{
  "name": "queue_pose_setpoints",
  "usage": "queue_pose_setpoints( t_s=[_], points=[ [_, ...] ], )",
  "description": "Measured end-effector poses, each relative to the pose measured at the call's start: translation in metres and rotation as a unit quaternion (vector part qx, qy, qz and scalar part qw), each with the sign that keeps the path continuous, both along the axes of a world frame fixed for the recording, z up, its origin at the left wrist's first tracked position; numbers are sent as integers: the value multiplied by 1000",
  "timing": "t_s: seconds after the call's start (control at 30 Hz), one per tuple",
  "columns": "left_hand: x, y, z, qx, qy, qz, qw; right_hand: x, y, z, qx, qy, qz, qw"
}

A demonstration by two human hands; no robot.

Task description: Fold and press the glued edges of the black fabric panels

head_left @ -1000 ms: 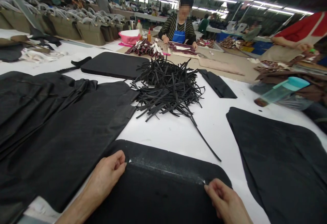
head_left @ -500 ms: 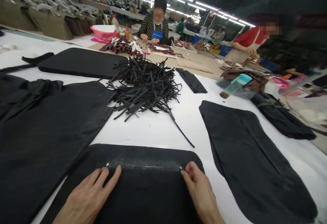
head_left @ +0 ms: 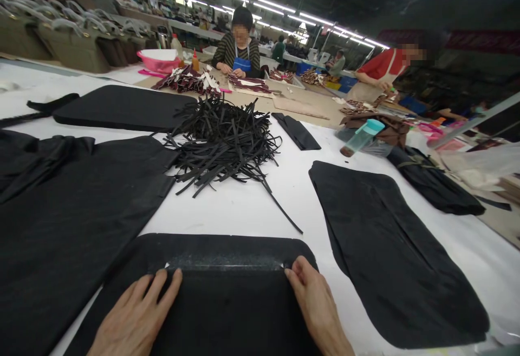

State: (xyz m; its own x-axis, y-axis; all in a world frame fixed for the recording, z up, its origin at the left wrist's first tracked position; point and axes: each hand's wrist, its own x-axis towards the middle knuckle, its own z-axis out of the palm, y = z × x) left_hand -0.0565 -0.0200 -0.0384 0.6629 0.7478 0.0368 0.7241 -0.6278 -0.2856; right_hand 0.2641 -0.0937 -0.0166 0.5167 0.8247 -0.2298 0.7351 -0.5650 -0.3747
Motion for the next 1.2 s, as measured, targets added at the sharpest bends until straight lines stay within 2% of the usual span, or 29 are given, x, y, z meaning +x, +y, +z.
queue_pose_setpoints(
  t_s=[0.1, 0.17, 0.23, 0.3, 0.37, 0.47, 0.63, 0.8, 0.9, 1.07, 1.2],
  points=[
    [-3, 1, 5, 17, -30, 30, 999, -2, -6, -2, 53, -41, 10, 998],
    [4, -1, 11, 28, -52, 25, 998, -11, -10, -2, 120, -81, 51, 988],
    [20, -3, 15, 21, -79, -27, 996, -27, -11, -2, 194, -120, 130, 965],
    [39, -5, 13, -2, -99, -113, 989, -48, -9, -6, 258, -161, 202, 931],
    [56, -6, 7, -16, -100, -173, 980, -68, -6, -14, 310, -207, 225, 900],
    [69, -8, -1, -14, -77, -183, 980, -82, -3, -29, 352, -269, 222, 869],
    [74, -9, 2, 27, -65, -192, 979, -76, -4, -44, 362, -288, 231, 856],
    [89, -10, 10, -14, -18, -160, 987, -70, -5, -45, 329, -281, 240, 869],
    [94, -11, 10, -27, 1, -144, 989, -62, -8, -42, 323, -283, 241, 871],
    [94, -12, 6, -21, 10, -133, 991, -36, -19, -30, 270, -294, 246, 883],
    [104, -16, 11, -22, 18, -104, 994, -31, -20, -24, 256, -303, 246, 884]
  ],
)
